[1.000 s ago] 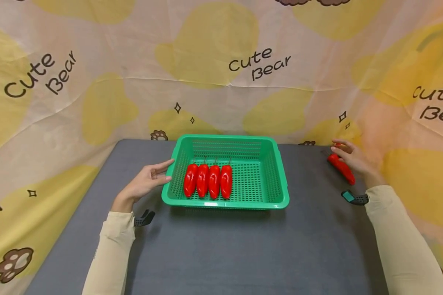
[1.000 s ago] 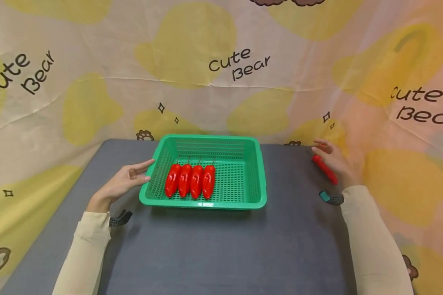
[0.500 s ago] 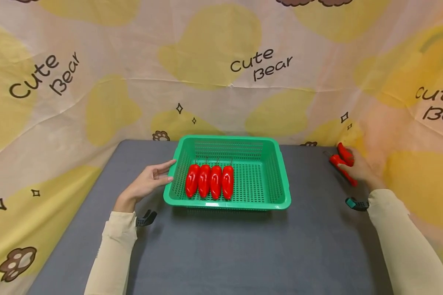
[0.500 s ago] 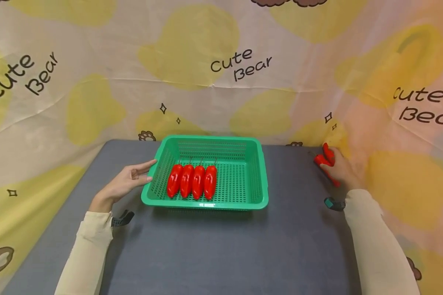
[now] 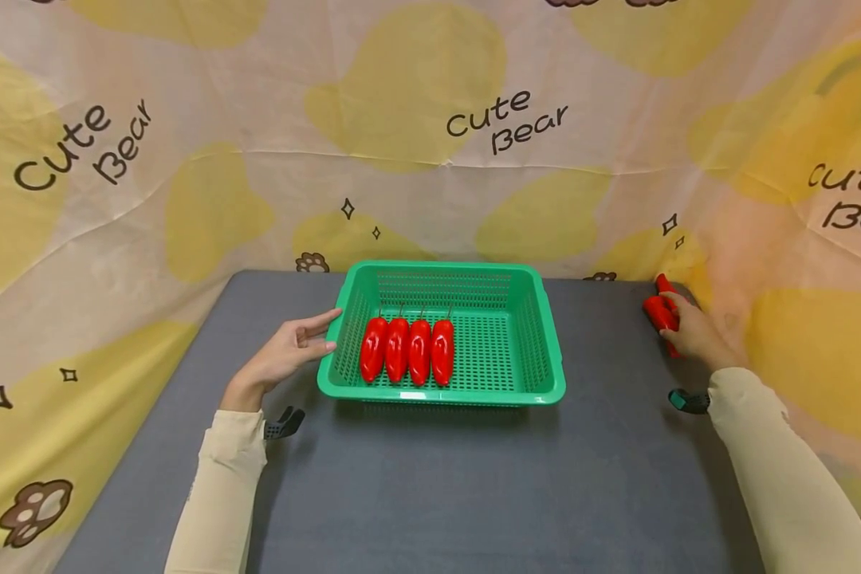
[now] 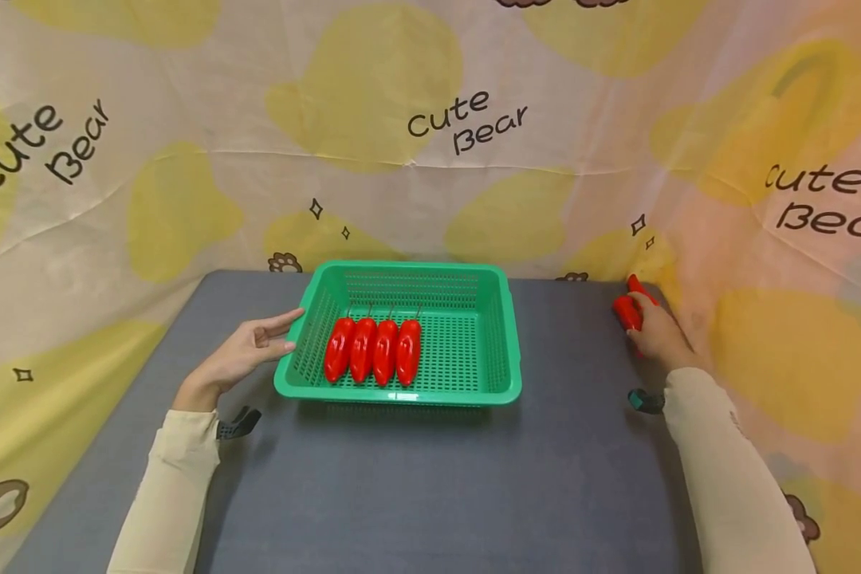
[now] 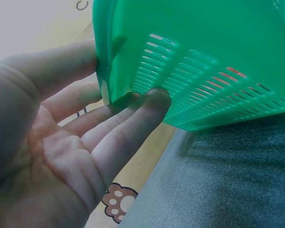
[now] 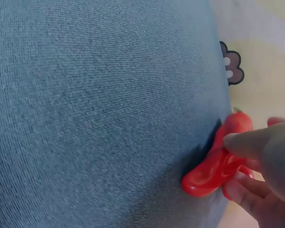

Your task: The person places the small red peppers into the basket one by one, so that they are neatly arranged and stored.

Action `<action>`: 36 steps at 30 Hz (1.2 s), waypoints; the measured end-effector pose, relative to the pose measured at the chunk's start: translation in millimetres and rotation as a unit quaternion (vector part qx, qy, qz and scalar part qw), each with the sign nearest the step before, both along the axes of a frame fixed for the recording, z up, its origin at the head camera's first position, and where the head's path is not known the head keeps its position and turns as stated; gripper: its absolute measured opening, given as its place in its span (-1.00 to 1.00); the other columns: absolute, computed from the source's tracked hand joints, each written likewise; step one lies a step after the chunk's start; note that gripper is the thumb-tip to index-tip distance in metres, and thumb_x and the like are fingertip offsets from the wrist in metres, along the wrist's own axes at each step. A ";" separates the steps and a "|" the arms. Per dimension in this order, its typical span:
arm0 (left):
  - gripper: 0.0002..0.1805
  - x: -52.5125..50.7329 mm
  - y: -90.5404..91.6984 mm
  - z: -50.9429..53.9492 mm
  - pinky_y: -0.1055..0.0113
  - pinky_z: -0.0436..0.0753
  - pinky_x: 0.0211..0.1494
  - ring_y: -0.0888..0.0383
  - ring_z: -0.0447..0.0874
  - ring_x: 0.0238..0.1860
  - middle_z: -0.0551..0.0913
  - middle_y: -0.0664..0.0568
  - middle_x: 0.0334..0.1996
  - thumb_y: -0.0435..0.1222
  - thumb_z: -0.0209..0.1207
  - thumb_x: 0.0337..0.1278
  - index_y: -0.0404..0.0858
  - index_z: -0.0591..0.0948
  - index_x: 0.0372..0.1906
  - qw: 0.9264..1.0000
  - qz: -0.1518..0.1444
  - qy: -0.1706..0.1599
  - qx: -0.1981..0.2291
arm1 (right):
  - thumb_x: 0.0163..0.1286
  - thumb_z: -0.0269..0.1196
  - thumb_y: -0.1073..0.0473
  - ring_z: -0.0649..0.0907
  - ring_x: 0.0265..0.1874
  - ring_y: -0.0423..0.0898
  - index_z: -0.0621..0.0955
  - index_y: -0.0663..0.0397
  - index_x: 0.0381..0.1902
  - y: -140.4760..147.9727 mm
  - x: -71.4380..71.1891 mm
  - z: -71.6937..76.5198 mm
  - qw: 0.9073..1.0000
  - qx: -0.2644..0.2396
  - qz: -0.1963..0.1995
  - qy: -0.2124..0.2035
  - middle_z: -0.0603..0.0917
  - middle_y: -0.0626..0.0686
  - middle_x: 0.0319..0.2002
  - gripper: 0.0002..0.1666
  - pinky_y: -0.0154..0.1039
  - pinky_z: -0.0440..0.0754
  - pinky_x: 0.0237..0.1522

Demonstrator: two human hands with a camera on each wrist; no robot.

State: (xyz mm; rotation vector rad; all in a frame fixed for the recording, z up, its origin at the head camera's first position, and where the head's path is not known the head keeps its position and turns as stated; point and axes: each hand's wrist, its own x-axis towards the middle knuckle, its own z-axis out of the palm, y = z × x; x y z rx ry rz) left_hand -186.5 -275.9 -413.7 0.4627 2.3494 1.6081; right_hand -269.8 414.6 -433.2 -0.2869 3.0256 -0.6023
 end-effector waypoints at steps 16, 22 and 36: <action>-0.28 2.0 0.8 3.2 0.58 0.57 0.15 -0.28 0.24 0.53 0.16 -0.19 0.59 -0.27 0.19 0.43 -0.29 0.20 0.57 1.000 -0.004 0.003 0.001 | 0.35 -0.08 0.45 0.34 -0.75 -0.16 0.29 0.47 0.41 -12.3 3.4 5.8 0.994 -0.042 0.036 -0.094 0.51 0.20 -0.51 -0.36 -0.31 0.39 -0.61; -0.28 1.9 1.6 3.3 0.58 0.57 0.16 -0.27 0.27 0.51 0.17 -0.18 0.59 -0.28 0.18 0.43 -0.28 0.20 0.58 1.000 -0.002 0.003 0.003 | 0.50 0.11 0.32 0.54 -0.38 0.16 0.27 0.47 0.43 -13.9 9.1 8.0 0.993 -0.062 0.021 -0.097 0.48 0.58 0.02 -0.38 -0.31 0.42 -0.43; -0.27 -0.9 -0.6 -0.1 0.56 0.59 0.15 -0.27 0.22 0.53 0.13 -0.15 0.61 -0.28 0.18 0.44 -0.28 0.18 0.58 1.000 -0.006 -0.002 0.010 | 0.49 0.22 0.23 0.45 0.13 0.55 0.17 0.50 0.45 -7.8 14.2 2.3 0.987 -0.121 -0.016 -0.102 0.36 0.69 0.17 -0.24 -0.36 0.56 -0.28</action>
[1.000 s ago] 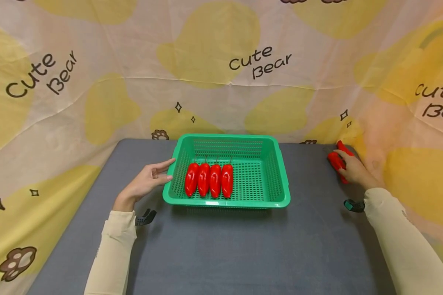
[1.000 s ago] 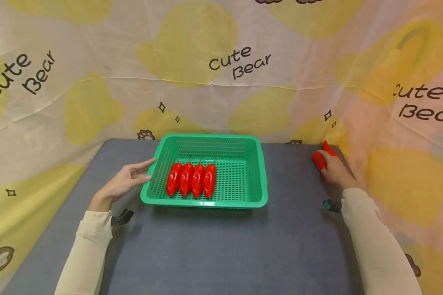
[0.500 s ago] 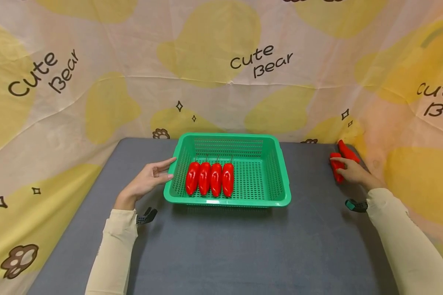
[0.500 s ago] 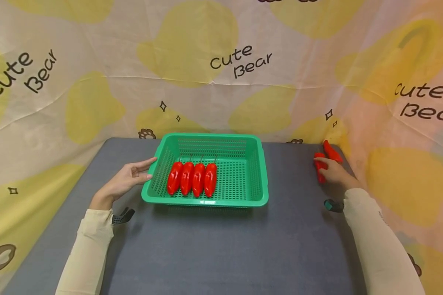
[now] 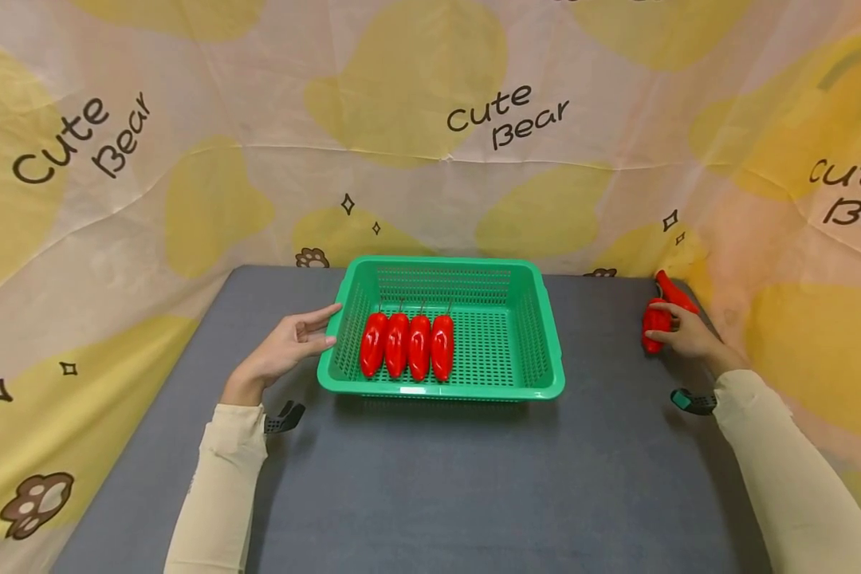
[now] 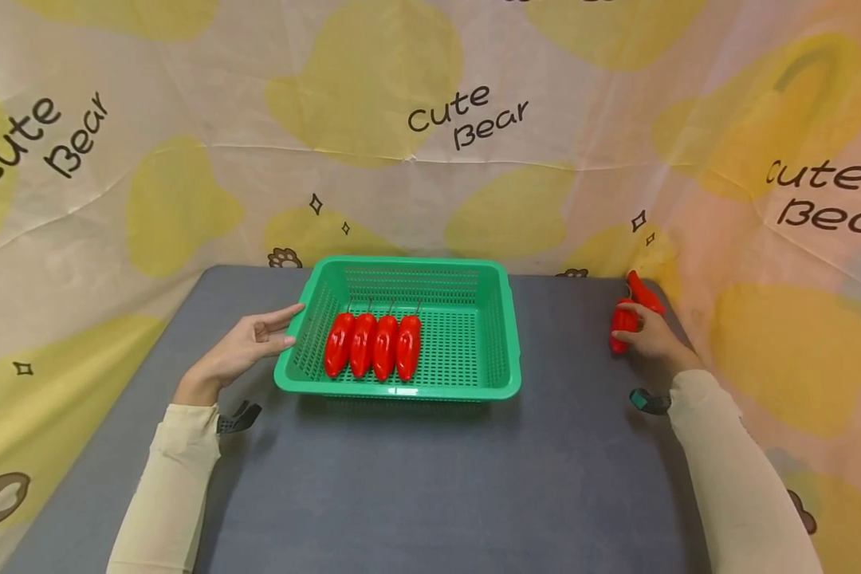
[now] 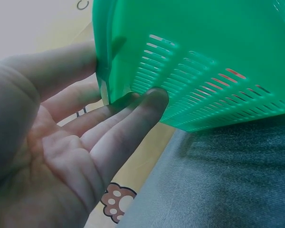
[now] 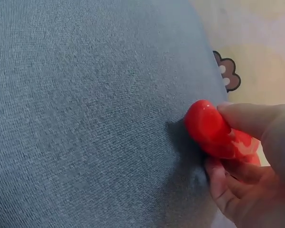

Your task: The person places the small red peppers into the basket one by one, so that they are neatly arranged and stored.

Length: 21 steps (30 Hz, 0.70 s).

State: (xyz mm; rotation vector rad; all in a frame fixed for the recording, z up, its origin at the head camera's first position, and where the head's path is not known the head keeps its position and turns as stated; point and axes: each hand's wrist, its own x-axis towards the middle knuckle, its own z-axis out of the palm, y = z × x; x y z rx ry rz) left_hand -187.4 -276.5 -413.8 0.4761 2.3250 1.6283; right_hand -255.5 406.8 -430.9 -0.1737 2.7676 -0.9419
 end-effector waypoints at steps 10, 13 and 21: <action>-0.26 1.6 1.2 0.1 0.48 0.64 0.14 -0.25 0.30 0.49 0.15 -0.14 0.60 -0.26 0.19 0.43 -0.24 0.19 0.59 1.000 0.008 -0.021 0.012 | 0.52 0.19 0.22 0.56 -0.29 -0.41 0.07 0.47 0.51 -3.9 -3.1 -5.7 0.997 -0.072 -0.017 -0.029 0.36 0.68 0.21 -0.18 -0.48 0.65 -0.28; -0.27 2.2 1.3 0.3 0.46 0.65 0.14 -0.24 0.29 0.50 0.14 -0.14 0.60 -0.26 0.19 0.43 -0.23 0.19 0.59 1.000 0.009 -0.023 0.012 | 0.51 0.20 0.24 0.51 -0.33 -0.55 0.05 0.47 0.52 -9.5 -3.2 -8.1 0.995 -0.093 -0.013 -0.017 0.37 0.69 0.21 -0.17 -0.48 0.65 -0.29; -0.27 2.0 0.7 0.9 0.38 0.66 0.17 -0.24 0.27 0.52 0.13 -0.13 0.61 -0.26 0.19 0.43 -0.20 0.19 0.59 1.000 0.009 -0.024 0.003 | 0.52 0.21 0.18 0.47 -0.29 -0.61 0.03 0.38 0.56 -27.0 -2.4 -7.1 0.993 -0.118 -0.020 -0.007 0.34 0.64 0.29 -0.12 -0.49 0.65 -0.25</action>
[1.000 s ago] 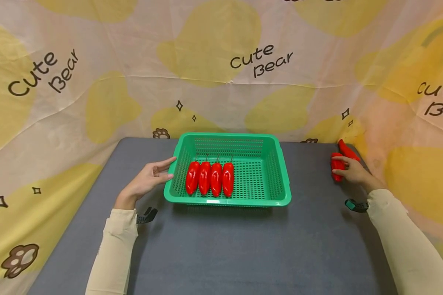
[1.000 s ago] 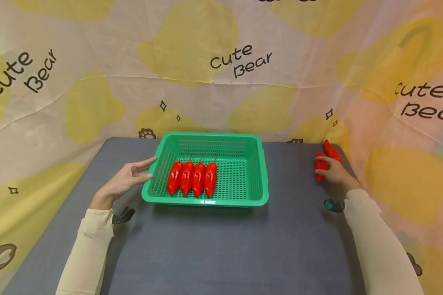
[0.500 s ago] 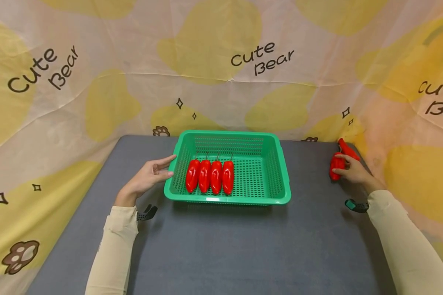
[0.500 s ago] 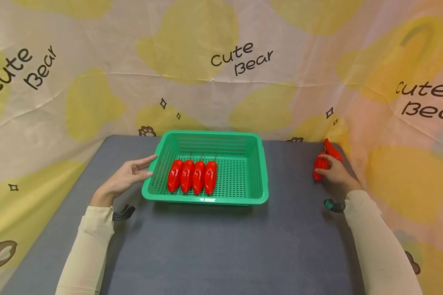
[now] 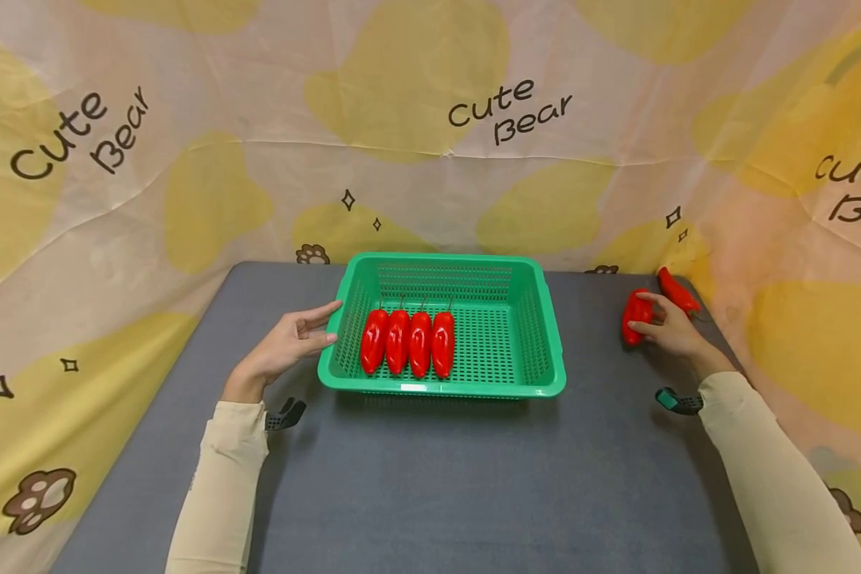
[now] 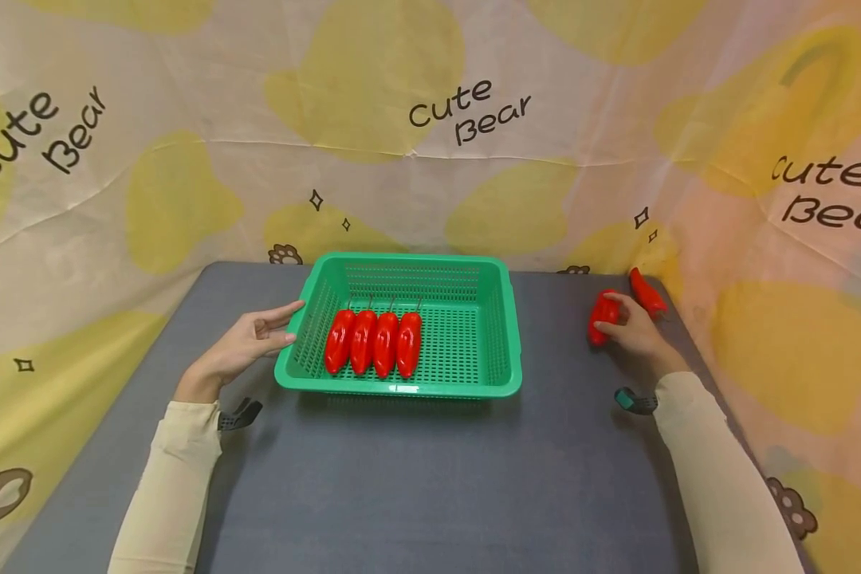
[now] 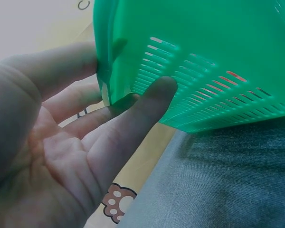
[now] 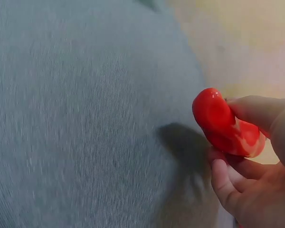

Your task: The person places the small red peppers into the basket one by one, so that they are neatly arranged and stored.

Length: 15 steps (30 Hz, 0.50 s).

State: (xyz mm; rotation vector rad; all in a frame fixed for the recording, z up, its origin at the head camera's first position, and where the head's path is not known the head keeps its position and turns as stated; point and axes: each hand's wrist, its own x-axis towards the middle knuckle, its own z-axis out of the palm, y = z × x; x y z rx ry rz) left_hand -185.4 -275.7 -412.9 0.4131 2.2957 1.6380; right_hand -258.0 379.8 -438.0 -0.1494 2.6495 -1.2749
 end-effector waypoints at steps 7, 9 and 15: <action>-0.27 -0.5 1.1 0.9 0.36 0.69 0.14 -0.22 0.34 0.47 0.13 -0.15 0.60 -0.26 0.19 0.44 -0.22 0.18 0.59 1.000 0.000 0.000 0.001 | 0.53 0.20 0.08 0.52 -0.25 -0.60 0.00 0.21 0.61 -14.5 1.1 10.0 1.000 -0.026 -0.007 0.000 0.36 0.49 0.34 -0.09 -0.47 0.69 -0.15; -0.27 -0.7 1.2 1.2 0.34 0.69 0.13 -0.22 0.37 0.45 0.14 -0.15 0.60 -0.26 0.19 0.44 -0.22 0.19 0.59 1.000 0.001 -0.001 0.001 | 0.54 0.19 0.09 0.52 -0.23 -0.59 0.00 0.18 0.62 -19.4 1.3 13.0 0.999 -0.041 -0.008 0.001 0.34 0.45 0.36 -0.09 -0.48 0.69 -0.13; -0.26 0.3 0.8 1.5 0.23 0.68 0.19 -0.22 0.32 0.49 0.13 -0.13 0.61 -0.23 0.19 0.43 -0.19 0.19 0.59 1.000 0.006 -0.005 -0.007 | 0.55 0.17 0.06 0.51 -0.07 -0.50 0.00 0.05 0.63 -38.7 5.4 27.4 0.997 -0.082 -0.006 -0.001 0.27 0.32 0.42 -0.12 -0.50 0.67 -0.08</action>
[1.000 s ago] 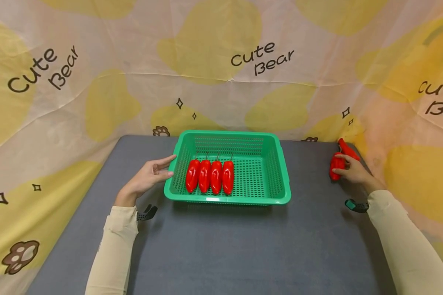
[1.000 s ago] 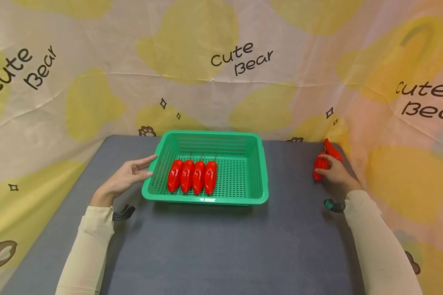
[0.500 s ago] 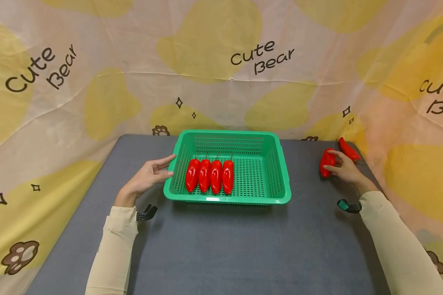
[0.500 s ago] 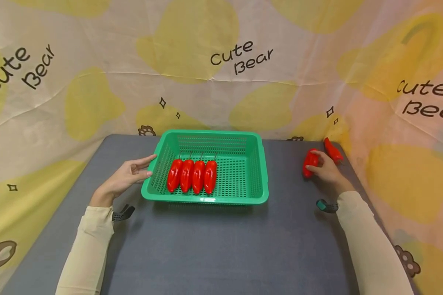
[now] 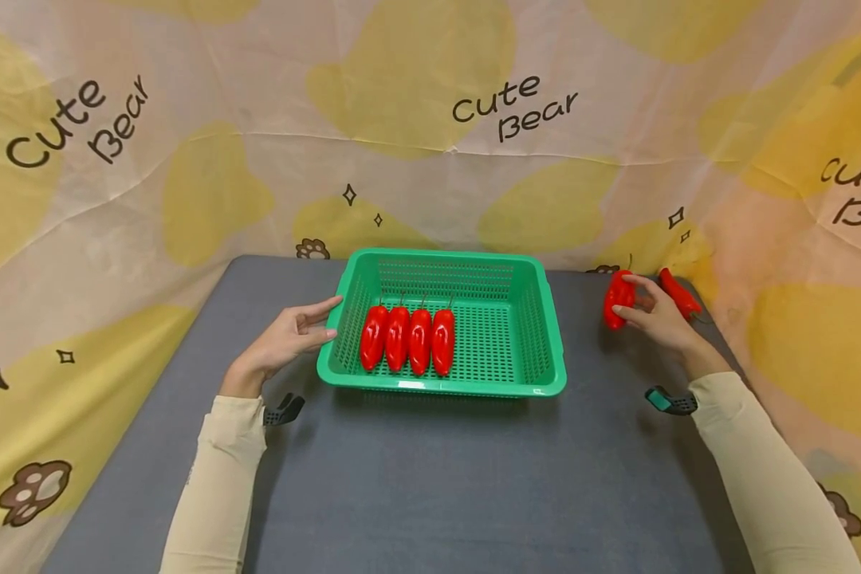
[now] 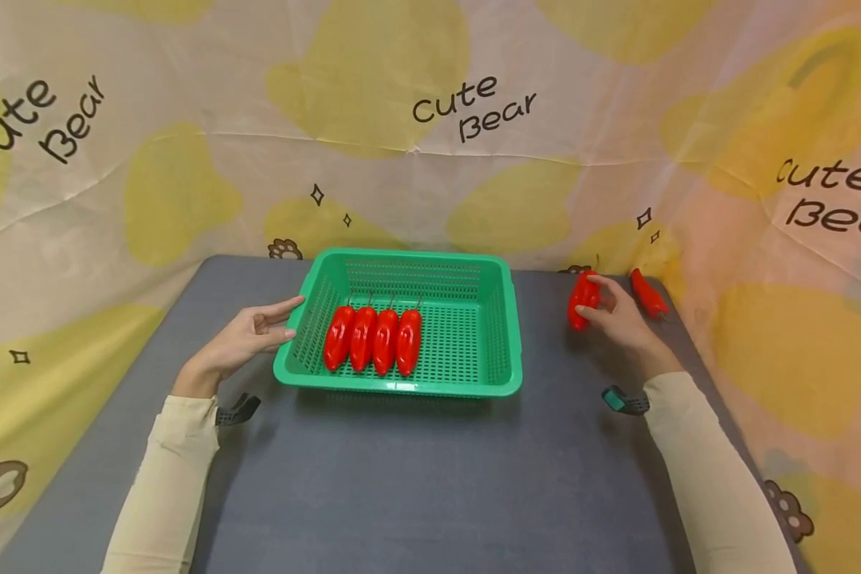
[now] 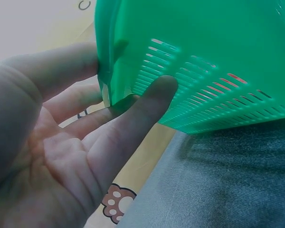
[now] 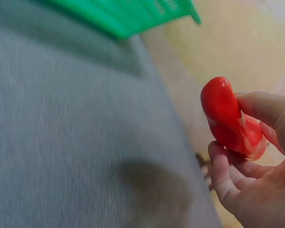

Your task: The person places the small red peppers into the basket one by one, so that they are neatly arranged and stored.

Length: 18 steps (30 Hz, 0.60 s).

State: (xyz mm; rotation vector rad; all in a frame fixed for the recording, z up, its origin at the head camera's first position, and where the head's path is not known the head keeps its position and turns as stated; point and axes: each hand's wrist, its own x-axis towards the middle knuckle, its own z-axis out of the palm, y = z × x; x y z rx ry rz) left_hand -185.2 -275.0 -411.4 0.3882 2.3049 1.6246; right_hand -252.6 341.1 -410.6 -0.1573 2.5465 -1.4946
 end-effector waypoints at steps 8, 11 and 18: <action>-0.28 0.2 -0.7 1.6 0.29 0.66 0.20 -0.23 0.21 0.55 0.13 -0.11 0.61 -0.22 0.19 0.44 -0.18 0.20 0.59 1.000 0.003 0.003 -0.009 | 0.56 0.16 0.12 0.51 0.03 -0.40 0.05 -0.04 0.61 -31.9 13.2 24.4 0.997 -0.071 0.022 0.019 0.42 -0.16 0.19 -0.19 -0.50 0.65 -0.06; -0.27 -0.2 -0.5 2.0 0.27 0.67 0.19 -0.24 0.25 0.53 0.13 -0.12 0.61 -0.22 0.19 0.44 -0.18 0.20 0.59 1.000 0.003 0.002 -0.008 | 0.55 0.15 0.17 0.58 -0.05 -0.39 0.10 -0.10 0.58 -42.5 17.8 29.6 0.995 -0.095 0.031 0.020 0.46 -0.24 0.08 -0.24 -0.49 0.64 -0.09; -0.27 -1.0 -1.1 1.1 0.33 0.68 0.16 -0.23 0.27 0.52 0.13 -0.13 0.61 -0.23 0.19 0.43 -0.20 0.20 0.59 1.000 -0.002 -0.001 -0.002 | 0.56 0.14 0.21 0.61 -0.07 -0.34 0.18 -0.19 0.51 -63.5 27.2 36.6 0.991 -0.122 0.051 0.022 0.49 -0.18 0.09 -0.33 -0.45 0.64 -0.10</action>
